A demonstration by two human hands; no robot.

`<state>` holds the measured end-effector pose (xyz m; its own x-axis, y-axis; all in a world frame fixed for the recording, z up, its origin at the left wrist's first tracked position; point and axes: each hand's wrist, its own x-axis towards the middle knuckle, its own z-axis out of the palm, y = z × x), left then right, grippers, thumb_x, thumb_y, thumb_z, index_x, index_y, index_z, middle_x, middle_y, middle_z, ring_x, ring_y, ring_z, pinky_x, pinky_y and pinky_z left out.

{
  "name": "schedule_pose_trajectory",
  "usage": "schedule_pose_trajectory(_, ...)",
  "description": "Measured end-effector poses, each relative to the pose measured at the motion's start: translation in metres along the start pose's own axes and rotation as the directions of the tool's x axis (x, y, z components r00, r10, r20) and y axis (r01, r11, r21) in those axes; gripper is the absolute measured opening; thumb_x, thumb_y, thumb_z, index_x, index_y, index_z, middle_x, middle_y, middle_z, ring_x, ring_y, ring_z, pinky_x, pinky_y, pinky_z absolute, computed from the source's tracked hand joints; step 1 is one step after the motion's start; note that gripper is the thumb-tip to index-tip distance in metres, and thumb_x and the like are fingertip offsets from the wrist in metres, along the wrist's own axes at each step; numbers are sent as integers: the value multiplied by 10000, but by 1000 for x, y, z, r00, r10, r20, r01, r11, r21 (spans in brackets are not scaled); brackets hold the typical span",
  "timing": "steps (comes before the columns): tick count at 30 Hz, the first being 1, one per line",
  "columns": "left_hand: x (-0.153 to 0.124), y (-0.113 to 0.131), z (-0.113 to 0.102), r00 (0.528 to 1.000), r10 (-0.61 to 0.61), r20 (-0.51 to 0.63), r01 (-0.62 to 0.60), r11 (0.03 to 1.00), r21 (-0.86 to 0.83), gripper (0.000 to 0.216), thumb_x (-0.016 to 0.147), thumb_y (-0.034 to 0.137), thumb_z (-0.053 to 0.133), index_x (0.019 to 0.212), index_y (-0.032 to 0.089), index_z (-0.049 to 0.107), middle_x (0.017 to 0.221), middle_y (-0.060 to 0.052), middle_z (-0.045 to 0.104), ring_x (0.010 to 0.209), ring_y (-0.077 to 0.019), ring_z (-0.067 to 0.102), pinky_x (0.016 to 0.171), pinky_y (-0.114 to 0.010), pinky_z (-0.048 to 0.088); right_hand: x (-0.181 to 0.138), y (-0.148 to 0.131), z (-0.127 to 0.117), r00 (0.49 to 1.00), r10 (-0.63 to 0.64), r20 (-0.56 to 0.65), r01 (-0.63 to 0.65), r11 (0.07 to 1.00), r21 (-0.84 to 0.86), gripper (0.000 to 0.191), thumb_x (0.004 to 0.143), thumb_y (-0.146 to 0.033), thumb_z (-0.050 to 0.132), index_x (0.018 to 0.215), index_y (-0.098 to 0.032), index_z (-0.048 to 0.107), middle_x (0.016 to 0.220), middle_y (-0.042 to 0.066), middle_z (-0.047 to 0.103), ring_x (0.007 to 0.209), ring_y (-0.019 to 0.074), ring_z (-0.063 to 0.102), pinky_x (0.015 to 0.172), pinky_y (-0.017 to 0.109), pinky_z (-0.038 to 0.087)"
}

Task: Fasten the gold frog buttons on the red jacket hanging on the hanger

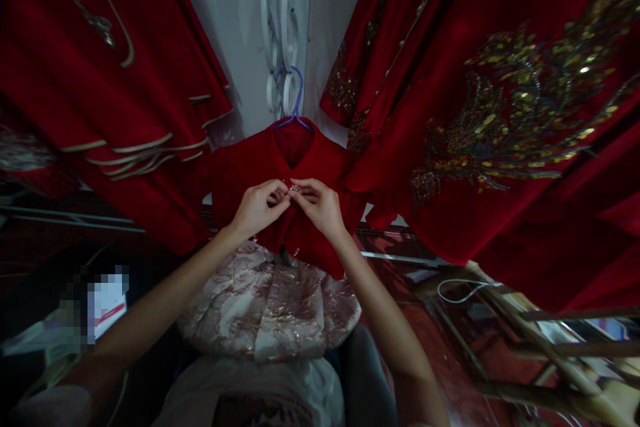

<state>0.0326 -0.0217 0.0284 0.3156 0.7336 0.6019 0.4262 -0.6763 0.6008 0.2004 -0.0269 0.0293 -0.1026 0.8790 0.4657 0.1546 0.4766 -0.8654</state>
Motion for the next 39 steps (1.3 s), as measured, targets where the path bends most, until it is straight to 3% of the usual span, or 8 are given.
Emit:
schedule_pose_trajectory(11, -3, 8, 6, 998, 32, 44, -37, 993, 112, 56, 861, 157, 490, 859, 189, 536, 861, -32, 570, 793, -145, 582, 730, -263, 481, -6, 8, 13, 997, -70, -27, 69, 996, -57, 286, 841, -304, 606, 1107, -214, 557, 1030, 48, 614, 917, 146, 617, 836, 305, 539)
schedule_pose_trajectory(18, -28, -7, 30, 954, -276, -119, 205, 886, -415, 190, 859, 150, 444, 1033, 199, 502, 1031, -60, 583, 923, -131, 601, 832, -281, 514, -32, 13, 22, 996, -81, 30, 84, 989, -121, 681, 849, -237, 577, 1442, -268, 243, 1344, 111, 436, 1170, 192, 502, 982, 370, 472)
schedule_pose_trajectory(21, -31, -11, 36, 907, -421, -14, 314, 698, -644, 194, 870, 214, 426, 1063, 207, 434, 980, -36, 578, 732, -97, 618, 673, -260, 543, -43, 16, 22, 986, -121, 119, 143, 968, -205, 842, 763, -127, 587, 1476, -263, 160, 1450, 117, 329, 1297, 222, 401, 1052, 408, 422)
schedule_pose_trajectory(24, -30, -8, 36, 911, -383, 155, 377, 616, -691, 229, 883, 254, 422, 1105, 215, 386, 816, 23, 575, 535, -72, 557, 518, -217, 494, -49, 22, 23, 973, -174, 151, 213, 929, -304, 835, 730, -74, 560, 1465, -240, 200, 1445, 125, 343, 1337, 238, 363, 1100, 431, 360)
schedule_pose_trajectory(28, -25, -11, 31, 944, -313, 106, 318, 771, -553, 179, 879, 305, 502, 1019, 194, 492, 677, 54, 521, 521, -55, 496, 482, -153, 406, -50, 27, 21, 996, -32, 83, 54, 961, -270, 730, 807, -169, 569, 1443, -243, 219, 1057, 63, 573, 901, 166, 608, 795, 328, 532)
schedule_pose_trajectory(31, -24, -21, 27, 940, -336, 67, 322, 799, -508, 182, 876, 356, 523, 931, 183, 520, 708, 33, 536, 595, -73, 535, 534, -171, 446, -48, 23, 14, 997, 53, 52, -42, 982, -187, 629, 795, -277, 647, 1342, -228, 341, 755, -43, 526, 605, 103, 531, 559, 222, 473)
schedule_pose_trajectory(36, -32, -33, 30, 934, -335, 122, 353, 826, -439, 245, 890, 414, 512, 984, 188, 531, 981, -44, 611, 852, -129, 618, 759, -276, 526, -41, 13, 1, 991, 133, 18, -134, 988, 75, 384, 816, -385, 632, 1088, -227, 411, 570, -112, 444, 441, 76, 449, 453, 189, 397)
schedule_pose_trajectory(39, -36, -30, 34, 940, -336, 64, 335, 868, -368, 272, 891, 409, 512, 1048, 187, 499, 1038, -65, 590, 885, -135, 604, 763, -283, 524, -41, 20, -5, 991, 136, -14, -136, 991, -7, 377, 806, -384, 635, 1064, -225, 411, 648, -88, 465, 521, 89, 511, 507, 208, 442)
